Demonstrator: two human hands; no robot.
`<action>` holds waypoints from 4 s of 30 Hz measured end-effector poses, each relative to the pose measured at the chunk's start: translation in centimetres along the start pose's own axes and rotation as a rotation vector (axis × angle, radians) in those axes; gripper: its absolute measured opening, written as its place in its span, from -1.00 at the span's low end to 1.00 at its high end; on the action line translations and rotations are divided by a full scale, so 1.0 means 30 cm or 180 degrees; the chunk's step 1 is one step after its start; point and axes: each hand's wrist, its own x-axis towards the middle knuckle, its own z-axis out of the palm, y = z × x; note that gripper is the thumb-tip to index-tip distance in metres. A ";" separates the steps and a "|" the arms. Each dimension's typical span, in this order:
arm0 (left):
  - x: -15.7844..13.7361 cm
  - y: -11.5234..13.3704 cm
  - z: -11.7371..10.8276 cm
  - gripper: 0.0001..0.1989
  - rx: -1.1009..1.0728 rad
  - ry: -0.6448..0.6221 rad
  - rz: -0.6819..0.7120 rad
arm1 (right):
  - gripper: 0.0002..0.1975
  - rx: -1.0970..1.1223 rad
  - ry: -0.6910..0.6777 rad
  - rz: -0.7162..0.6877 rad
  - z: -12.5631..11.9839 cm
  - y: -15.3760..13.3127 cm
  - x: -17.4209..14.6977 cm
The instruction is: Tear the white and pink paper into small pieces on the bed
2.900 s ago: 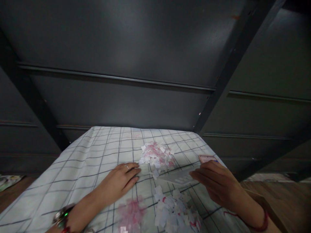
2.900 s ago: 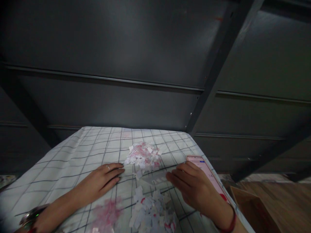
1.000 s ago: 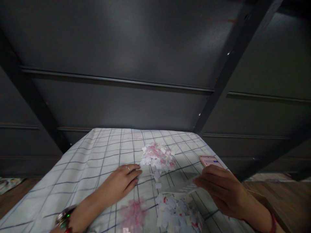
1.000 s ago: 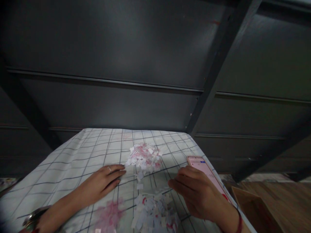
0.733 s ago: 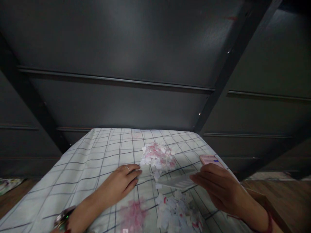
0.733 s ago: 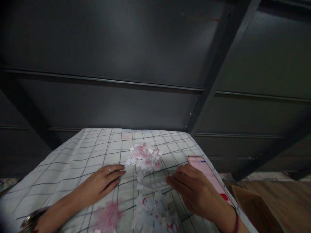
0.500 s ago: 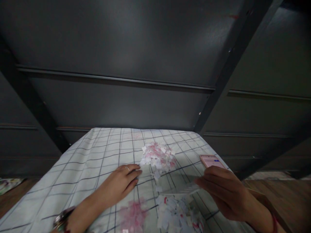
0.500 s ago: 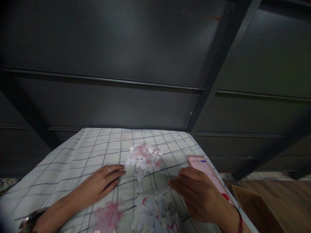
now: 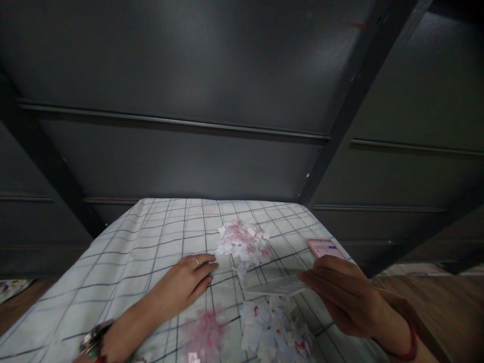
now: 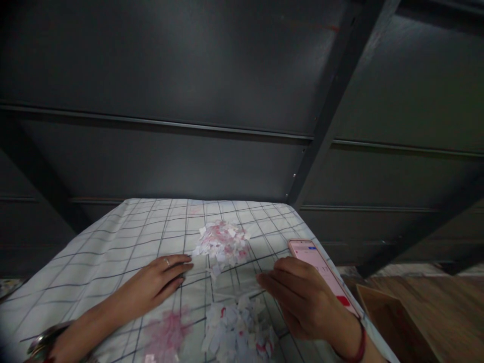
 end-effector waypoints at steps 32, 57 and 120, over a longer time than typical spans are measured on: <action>0.003 0.008 -0.010 -0.72 -0.0027 -0.0037 0.0022 | -0.74 -0.0187 -0.0028 -0.0073 0.044 -0.016 0.038; 0.000 0.006 -0.008 -0.72 -0.0068 0.0002 0.0005 | -0.74 -0.0005 -0.0011 -0.0151 0.027 -0.050 0.040; -0.084 -0.134 0.037 -0.47 0.0421 -0.0262 -0.0779 | -0.70 -0.0154 0.0343 0.0188 0.053 -0.032 0.047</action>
